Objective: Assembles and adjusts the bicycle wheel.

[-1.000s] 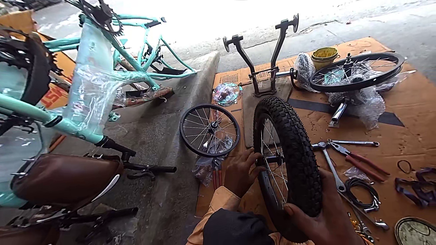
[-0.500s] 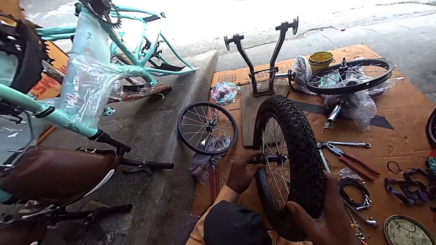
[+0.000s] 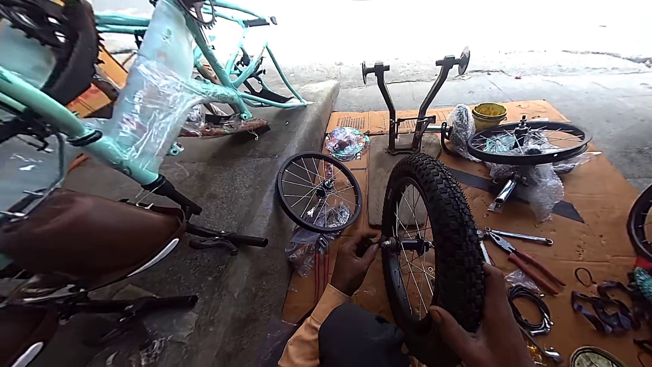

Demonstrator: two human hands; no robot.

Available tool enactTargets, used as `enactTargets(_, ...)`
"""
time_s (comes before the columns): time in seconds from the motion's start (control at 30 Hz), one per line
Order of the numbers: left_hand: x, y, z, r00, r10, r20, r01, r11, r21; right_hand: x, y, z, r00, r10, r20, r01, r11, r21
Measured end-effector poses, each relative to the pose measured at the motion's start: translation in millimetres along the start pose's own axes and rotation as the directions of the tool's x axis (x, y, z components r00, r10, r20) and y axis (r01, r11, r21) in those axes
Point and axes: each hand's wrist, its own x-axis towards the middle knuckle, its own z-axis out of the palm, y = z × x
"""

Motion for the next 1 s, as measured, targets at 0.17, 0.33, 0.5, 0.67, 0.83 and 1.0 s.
enactTargets(0.17,-10.6,-14.1,-13.5,0.986,-0.026,-0.162,0.016,0.998,-0.066,15.6,-15.0,11.2,0.998,0.006,0.058,-0.001,0.997,-0.084)
enactTargets(0.33,-20.3,-25.9,-41.1,0.928,0.024,-0.371,0.063,0.973,0.221,30.4,-31.3,24.3,0.996,0.042,0.076,-0.029,0.984,-0.174)
enactTargets(0.5,-5.0,-9.1,-27.3,0.994,0.096,-0.060,-0.074,0.952,0.296,52.2,-45.2,37.2,0.986,0.106,0.127,-0.080,0.978,-0.194)
enactTargets(0.67,-2.9,-12.6,-24.4,0.965,0.119,-0.235,-0.146,0.985,-0.097,61.6,-46.2,37.5,0.982,0.130,0.135,-0.100,0.973,-0.208)
enactTargets(0.83,3.5,-18.2,-28.9,0.989,0.104,-0.101,-0.086,0.982,0.168,52.3,-39.5,32.3,0.989,0.100,0.105,-0.079,0.979,-0.186)
enactTargets(1.0,9.5,1.6,-18.5,0.962,0.141,-0.233,-0.162,0.984,-0.073,50.2,-30.8,26.1,0.993,0.068,0.100,-0.055,0.991,-0.121)
